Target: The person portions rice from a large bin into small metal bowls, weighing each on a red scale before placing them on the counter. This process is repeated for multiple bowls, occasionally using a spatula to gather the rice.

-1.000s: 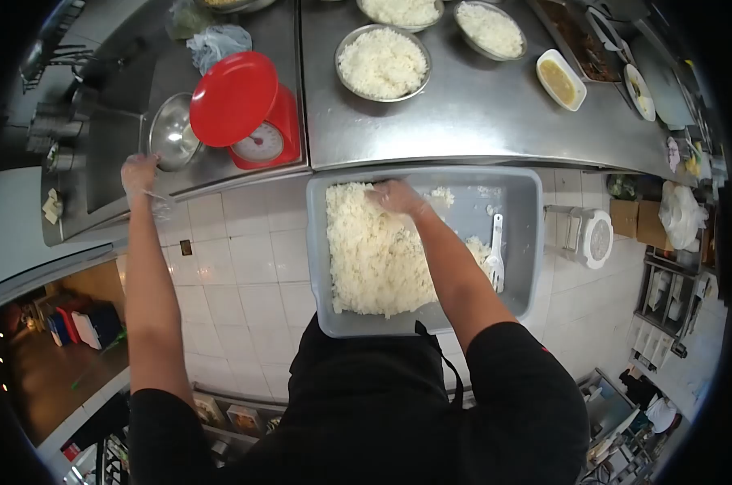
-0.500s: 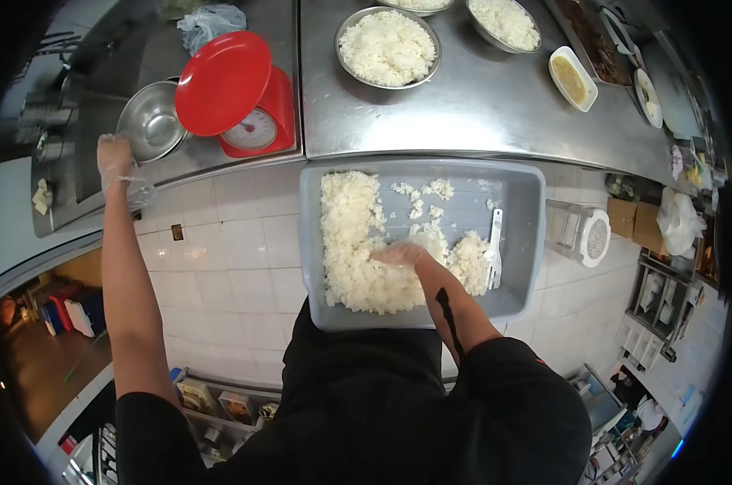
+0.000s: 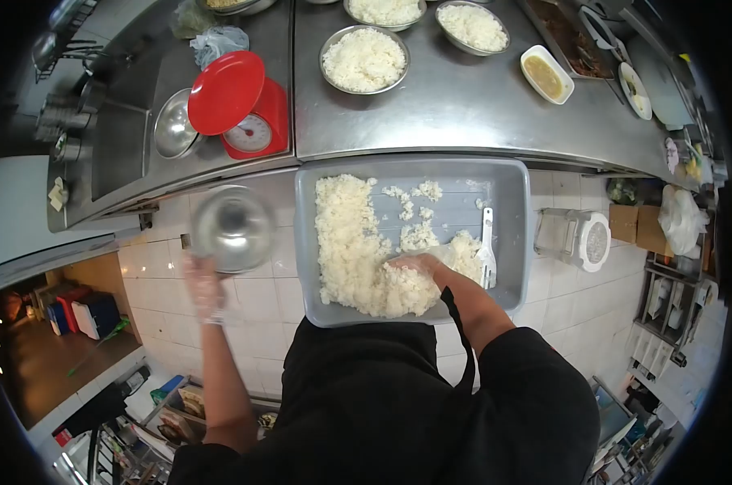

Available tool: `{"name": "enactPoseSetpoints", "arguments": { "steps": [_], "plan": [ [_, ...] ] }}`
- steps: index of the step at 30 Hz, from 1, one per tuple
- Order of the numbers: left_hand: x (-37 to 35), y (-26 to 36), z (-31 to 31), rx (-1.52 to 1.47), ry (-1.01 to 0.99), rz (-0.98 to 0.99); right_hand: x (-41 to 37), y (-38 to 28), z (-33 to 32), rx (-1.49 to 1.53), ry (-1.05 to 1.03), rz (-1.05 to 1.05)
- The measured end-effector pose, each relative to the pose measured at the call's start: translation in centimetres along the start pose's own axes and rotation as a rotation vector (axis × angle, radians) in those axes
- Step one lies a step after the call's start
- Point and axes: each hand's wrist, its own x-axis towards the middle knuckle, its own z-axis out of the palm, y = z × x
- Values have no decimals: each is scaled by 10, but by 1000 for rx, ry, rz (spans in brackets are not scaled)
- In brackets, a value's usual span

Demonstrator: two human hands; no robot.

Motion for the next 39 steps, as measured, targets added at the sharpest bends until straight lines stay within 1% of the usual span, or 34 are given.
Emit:
{"name": "enactPoseSetpoints", "arguments": {
  "steps": [1,2,3,4,5,6,7,9,10,11,12,13,14,15,16,17,19,20,21,22,23,24,25,26,27,29,30,31,32,33,35,36,38,39],
  "plan": [
    [-21,0,26,-81,-147,10,-9,0,-3,39,-4,-34],
    [-22,-37,50,240,-203,156,-16,-2,-7,78,-2,-74],
    [-42,7,86,103,-393,44,-22,-4,-10,120,1,-126],
    [-56,8,120,258,-327,453,-27,-6,-12,167,6,-179],
    [-69,5,150,214,-367,404,-35,-11,-15,195,37,-203],
    [-77,-4,173,243,-480,311,-50,-29,-15,126,168,-126],
    [-82,-17,192,271,-596,219,-60,-41,-16,123,178,-127],
    [-83,-50,226,264,-803,168,-76,-65,-19,-450,314,-498],
    [-87,-28,230,233,-832,-28,-79,-90,-19,-455,328,-496],
    [-89,-24,238,227,-835,-17,-77,-122,-15,-483,318,-270],
    [-88,-23,245,-63,-817,-175,-82,-146,-10,-504,306,-46],
    [-85,-20,250,-352,-788,-332,-98,-160,-1,-508,318,-50],
    [-81,-12,248,-410,-761,-373,-117,-167,14,-507,515,-100],
    [-75,-33,254,-419,-759,-362,-130,-167,26,-507,712,-153],
    [-64,-71,267,-271,-716,-183,-141,-154,37,-704,637,-374],
    [-59,-92,274,-113,-669,-15,-133,-138,52,-712,643,-383],
    [-63,-79,276,-45,-609,63,-103,-110,72,-1204,943,-553],
    [-68,-71,275,29,-555,126,-101,-103,73,-1201,953,-558],
    [-74,-57,271,30,-554,140,-102,-99,69,-1241,912,-629],
    [-83,-38,260,-172,-624,-37,-102,-97,67,-1281,866,-700],
    [-91,-23,252,-375,-691,-218,-104,-99,63,-1279,875,-704],
    [-94,-14,248,-374,-696,-211,-106,-104,57,-1201,833,-673],
    [-96,-7,247,-386,-705,-307,-108,-107,51,-1129,790,-641],
    [-97,2,247,-401,-711,-403,-88,-101,45,-950,886,-595],
    [-97,2,251,-407,-710,-397,-89,-108,52,-957,890,-598],
    [-93,-1,257,-408,-690,-409,-93,-128,72,-879,852,-517],
    [-92,8,253,-405,-686,-402,-86,-119,82,-921,889,-661],
    [-92,18,248,-471,-631,-449,-90,-121,80,-917,887,-663],
    [-93,28,244,-535,-576,-500,-98,-122,70,-836,730,-765],
    [-89,26,243,-530,-576,-509,-104,-121,61,-749,570,-858],
    [-86,9,235,-638,-612,-482,-113,-115,45,-561,836,-903],
    [-85,13,234,-513,-567,-481,-134,-125,39,-373,840,-828],
    [-87,4,223,-534,-540,-476,-100,-87,-6,-627,1011,-537],
    [-86,-1,217,-559,-519,-460,-74,-58,-23,-620,1003,-537]
  ]
}}
